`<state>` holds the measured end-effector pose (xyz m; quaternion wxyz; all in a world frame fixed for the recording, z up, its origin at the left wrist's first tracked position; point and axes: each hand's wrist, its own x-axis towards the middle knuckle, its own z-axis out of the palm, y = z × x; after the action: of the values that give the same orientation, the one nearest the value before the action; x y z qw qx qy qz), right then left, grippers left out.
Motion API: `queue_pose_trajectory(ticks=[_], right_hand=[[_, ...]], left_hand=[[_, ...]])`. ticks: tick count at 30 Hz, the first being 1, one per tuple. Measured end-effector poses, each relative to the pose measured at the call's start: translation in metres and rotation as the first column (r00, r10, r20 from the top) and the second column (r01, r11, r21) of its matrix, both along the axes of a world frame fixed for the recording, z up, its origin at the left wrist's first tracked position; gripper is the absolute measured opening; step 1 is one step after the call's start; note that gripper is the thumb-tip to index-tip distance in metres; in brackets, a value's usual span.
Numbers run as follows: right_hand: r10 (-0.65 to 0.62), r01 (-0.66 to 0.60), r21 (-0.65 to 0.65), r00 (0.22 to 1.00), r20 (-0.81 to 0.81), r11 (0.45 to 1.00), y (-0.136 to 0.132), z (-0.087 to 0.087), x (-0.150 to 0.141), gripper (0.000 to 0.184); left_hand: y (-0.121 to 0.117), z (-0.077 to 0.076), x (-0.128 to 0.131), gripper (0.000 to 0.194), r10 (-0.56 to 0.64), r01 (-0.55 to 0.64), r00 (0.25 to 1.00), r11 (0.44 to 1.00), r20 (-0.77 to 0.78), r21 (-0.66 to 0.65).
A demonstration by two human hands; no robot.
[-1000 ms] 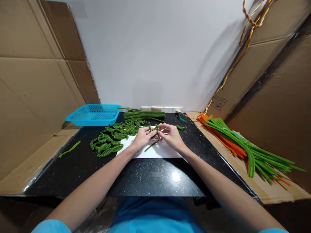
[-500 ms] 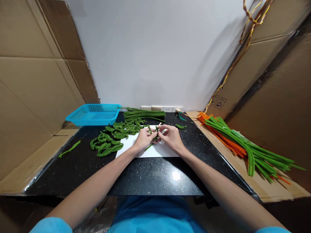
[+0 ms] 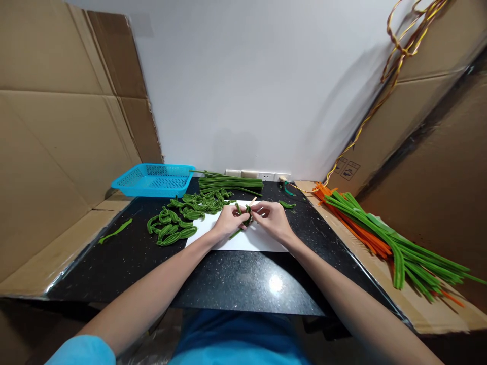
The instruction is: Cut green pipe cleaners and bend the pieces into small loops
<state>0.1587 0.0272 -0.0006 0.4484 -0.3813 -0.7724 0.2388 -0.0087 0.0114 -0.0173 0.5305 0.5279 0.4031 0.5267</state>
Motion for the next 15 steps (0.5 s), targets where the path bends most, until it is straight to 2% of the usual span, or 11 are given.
queue_pose_trajectory(ticks=[7, 12, 15], right_hand=[[-0.034, 0.034, 0.004, 0.998, 0.053, 0.999, -0.0023, -0.0024, -0.0037, 0.012], [-0.014, 0.014, -0.003, 0.999, 0.035, 1.000, -0.0024, -0.0049, -0.0048, 0.028], [0.000, 0.000, -0.002, 1.000, 0.029, 1.000, -0.0010, -0.0063, -0.0051, 0.027]], left_hand=[[-0.0027, 0.0000, 0.0023, 0.017, -0.032, 0.032, 0.999, 0.999, -0.022, 0.006], [-0.0031, 0.0021, 0.0026, 0.011, -0.039, 0.039, 0.999, 0.999, -0.025, -0.001], [-0.0028, 0.0015, 0.0027, 0.006, -0.023, 0.024, 0.999, 1.000, -0.037, 0.004]])
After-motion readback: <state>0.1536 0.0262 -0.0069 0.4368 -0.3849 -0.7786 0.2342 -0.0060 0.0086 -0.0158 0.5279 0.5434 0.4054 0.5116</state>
